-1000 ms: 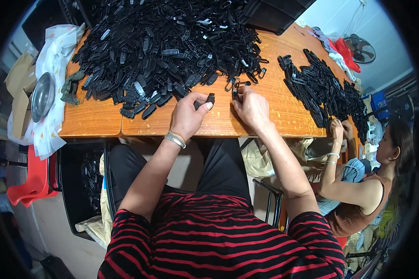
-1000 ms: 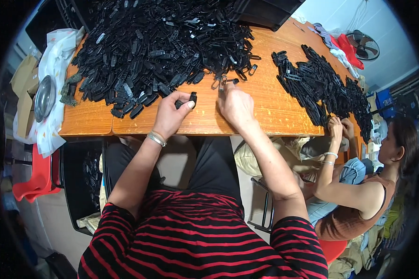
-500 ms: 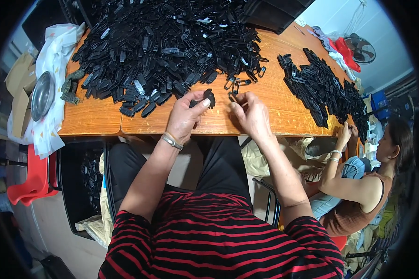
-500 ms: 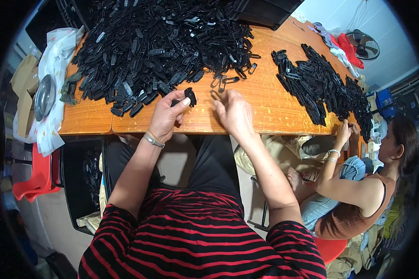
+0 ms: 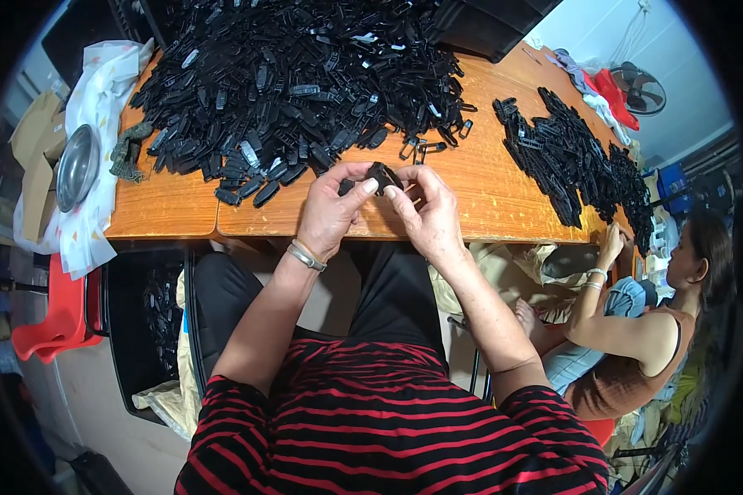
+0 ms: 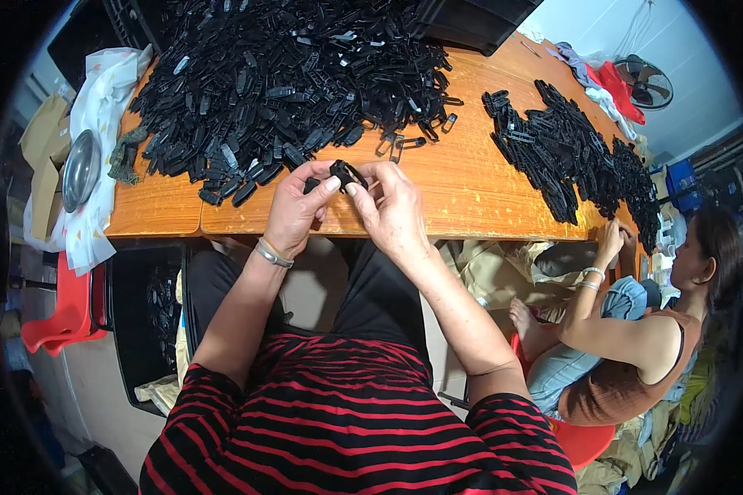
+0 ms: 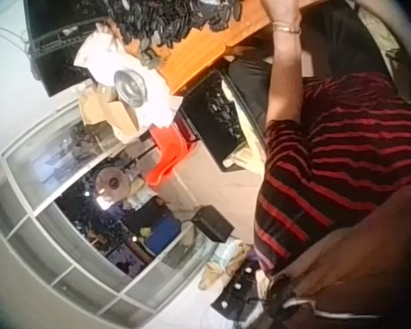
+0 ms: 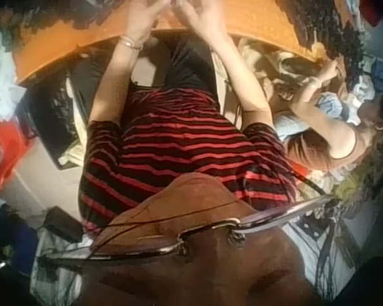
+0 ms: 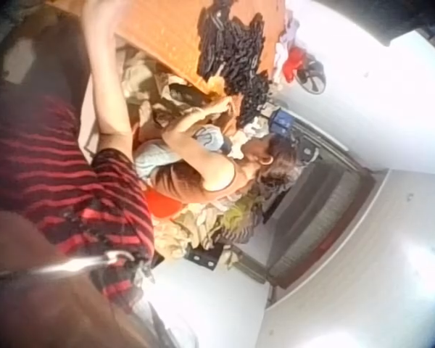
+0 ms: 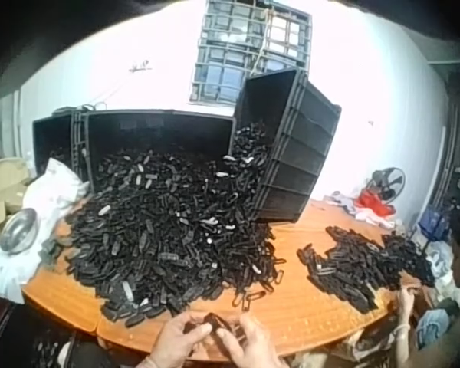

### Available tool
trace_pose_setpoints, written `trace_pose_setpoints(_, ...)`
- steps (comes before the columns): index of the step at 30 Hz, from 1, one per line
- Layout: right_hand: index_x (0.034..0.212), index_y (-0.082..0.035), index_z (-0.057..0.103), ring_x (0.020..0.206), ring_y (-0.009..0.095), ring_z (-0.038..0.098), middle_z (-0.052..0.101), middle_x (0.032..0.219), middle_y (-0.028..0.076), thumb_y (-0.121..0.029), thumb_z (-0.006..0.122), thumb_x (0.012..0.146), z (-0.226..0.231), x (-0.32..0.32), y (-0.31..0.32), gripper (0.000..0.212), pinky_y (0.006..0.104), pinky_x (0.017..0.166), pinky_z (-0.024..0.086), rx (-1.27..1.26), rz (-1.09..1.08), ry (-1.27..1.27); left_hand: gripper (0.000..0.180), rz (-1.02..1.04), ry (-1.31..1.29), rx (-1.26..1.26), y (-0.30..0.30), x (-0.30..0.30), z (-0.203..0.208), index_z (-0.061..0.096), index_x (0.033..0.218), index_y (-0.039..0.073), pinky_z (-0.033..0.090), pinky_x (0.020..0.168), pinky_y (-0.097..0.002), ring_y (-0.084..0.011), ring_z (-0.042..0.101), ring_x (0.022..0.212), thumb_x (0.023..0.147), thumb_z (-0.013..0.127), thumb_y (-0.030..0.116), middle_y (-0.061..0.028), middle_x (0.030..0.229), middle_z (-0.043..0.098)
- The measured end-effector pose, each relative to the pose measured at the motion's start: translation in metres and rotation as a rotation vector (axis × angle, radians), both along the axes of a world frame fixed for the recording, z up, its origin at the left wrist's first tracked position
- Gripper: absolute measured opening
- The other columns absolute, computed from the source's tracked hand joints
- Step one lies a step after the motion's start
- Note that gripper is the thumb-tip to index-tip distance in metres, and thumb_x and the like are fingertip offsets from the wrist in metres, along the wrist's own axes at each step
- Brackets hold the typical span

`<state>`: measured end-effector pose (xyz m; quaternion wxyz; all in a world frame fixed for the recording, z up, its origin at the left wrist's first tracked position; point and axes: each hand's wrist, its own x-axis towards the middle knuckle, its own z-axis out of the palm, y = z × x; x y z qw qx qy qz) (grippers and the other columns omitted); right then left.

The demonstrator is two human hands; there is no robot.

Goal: Attaching small metal loops to black plastic buckle components.

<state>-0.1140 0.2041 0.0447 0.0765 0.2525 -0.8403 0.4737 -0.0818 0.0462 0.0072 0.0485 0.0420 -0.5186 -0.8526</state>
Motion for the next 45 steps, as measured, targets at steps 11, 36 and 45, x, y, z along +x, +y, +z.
trace_pose_setpoints(11,0.097,-0.004,0.061,0.063,0.022,0.059,0.055,0.083,0.01,-0.008,0.076,0.075,-0.012,0.016,-0.01,0.026,0.0318,0.055,0.049,0.121,-0.065,0.277,0.025,0.142,0.191,-0.254,0.016,0.012,-0.003,0.061,0.115,-0.002,0.048,0.069,-0.0171,-0.0064,0.058,0.086,0.094,0.061,0.012,-0.0052,0.104,0.065)
trace_pose_setpoints(36,0.113,-0.001,0.06,0.066,0.01,0.058,0.062,0.074,0.004,-0.016,0.066,0.09,-0.016,-0.014,0.011,0.028,0.0258,0.059,0.048,0.05,-0.052,-0.199,0.014,0.581,-0.567,-1.746,-0.196,0.21,0.034,0.068,0.091,0.008,0.049,0.073,-0.0358,-0.029,0.062,0.085,0.087,0.064,0.02,-0.012,0.087,0.067)
trace_pose_setpoints(45,0.099,-0.003,0.059,0.081,0.038,0.065,0.067,0.09,0.018,-0.031,0.073,0.081,-0.03,-0.078,0.019,0.036,0.0445,0.069,0.051,0.656,-0.401,0.17,0.019,0.704,0.205,-1.582,-0.141,0.125,0.022,0.067,0.095,0.008,0.051,0.078,-0.0365,-0.0287,0.063,0.089,0.077,0.071,0.008,-0.0097,0.093,0.066)
